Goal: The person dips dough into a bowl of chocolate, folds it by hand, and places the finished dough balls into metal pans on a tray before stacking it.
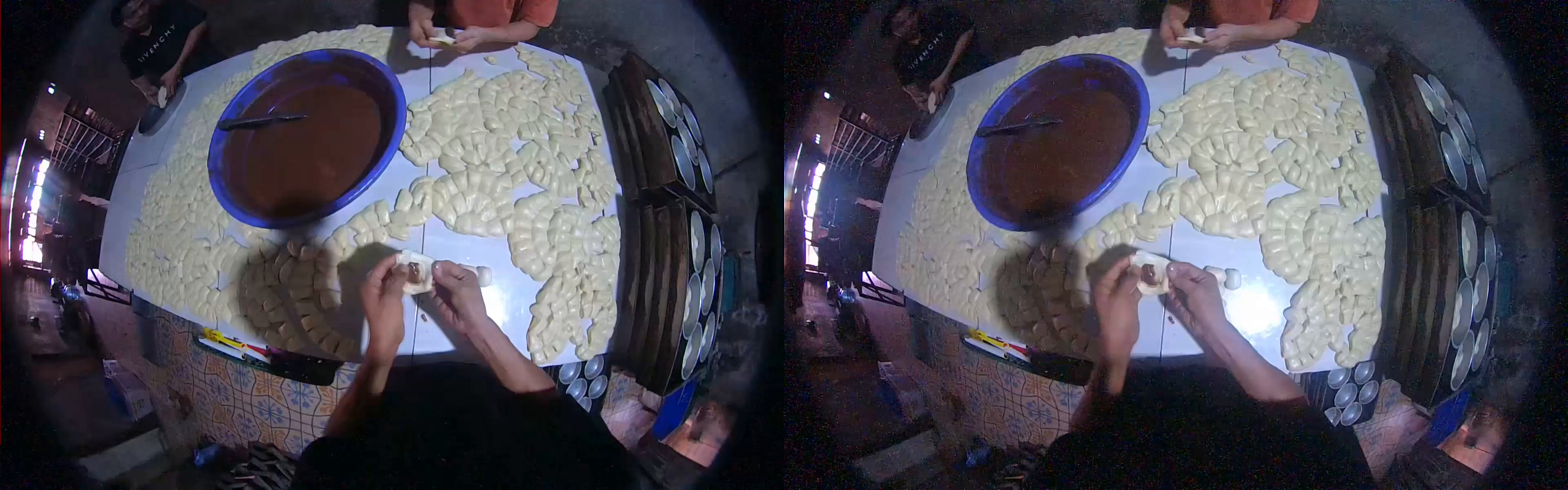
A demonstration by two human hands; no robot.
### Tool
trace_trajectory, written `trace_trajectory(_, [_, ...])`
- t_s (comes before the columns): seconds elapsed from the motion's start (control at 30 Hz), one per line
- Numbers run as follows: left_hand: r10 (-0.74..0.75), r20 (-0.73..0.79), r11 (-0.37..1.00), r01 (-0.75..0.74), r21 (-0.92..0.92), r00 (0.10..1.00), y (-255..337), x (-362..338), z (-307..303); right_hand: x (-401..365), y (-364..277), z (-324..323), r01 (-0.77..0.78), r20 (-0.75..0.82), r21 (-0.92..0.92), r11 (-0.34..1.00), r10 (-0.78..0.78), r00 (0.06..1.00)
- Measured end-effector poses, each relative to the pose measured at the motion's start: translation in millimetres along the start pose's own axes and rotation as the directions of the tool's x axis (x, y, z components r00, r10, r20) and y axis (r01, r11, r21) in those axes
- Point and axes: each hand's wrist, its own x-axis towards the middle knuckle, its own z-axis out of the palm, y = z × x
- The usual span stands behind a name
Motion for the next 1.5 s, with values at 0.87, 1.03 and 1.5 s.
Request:
trace_trajectory(0.87, [0.107,0.428,0.952,-0.216,0.216,0.898,-27.6,-60.3,-12.8,-59.8,-16.5,-24.1,0.58,0.215,-0.302,0.757,-0.538,0.815])
trace_trajectory(1.03, [0.124,0.374,0.928,-0.241,0.285,0.919,-39.9,-56.6,-8.5,-86.3,-24.5,-8.2,0.679,0.493,-0.682,0.271,-0.514,0.702])
trace_trajectory(1.5, [0.113,0.453,0.962,-0.211,0.172,0.884,-70.3,-59.9,11.3,-110.3,-5.0,-57.8,0.027,0.039,-0.41,0.912,-0.012,0.999])
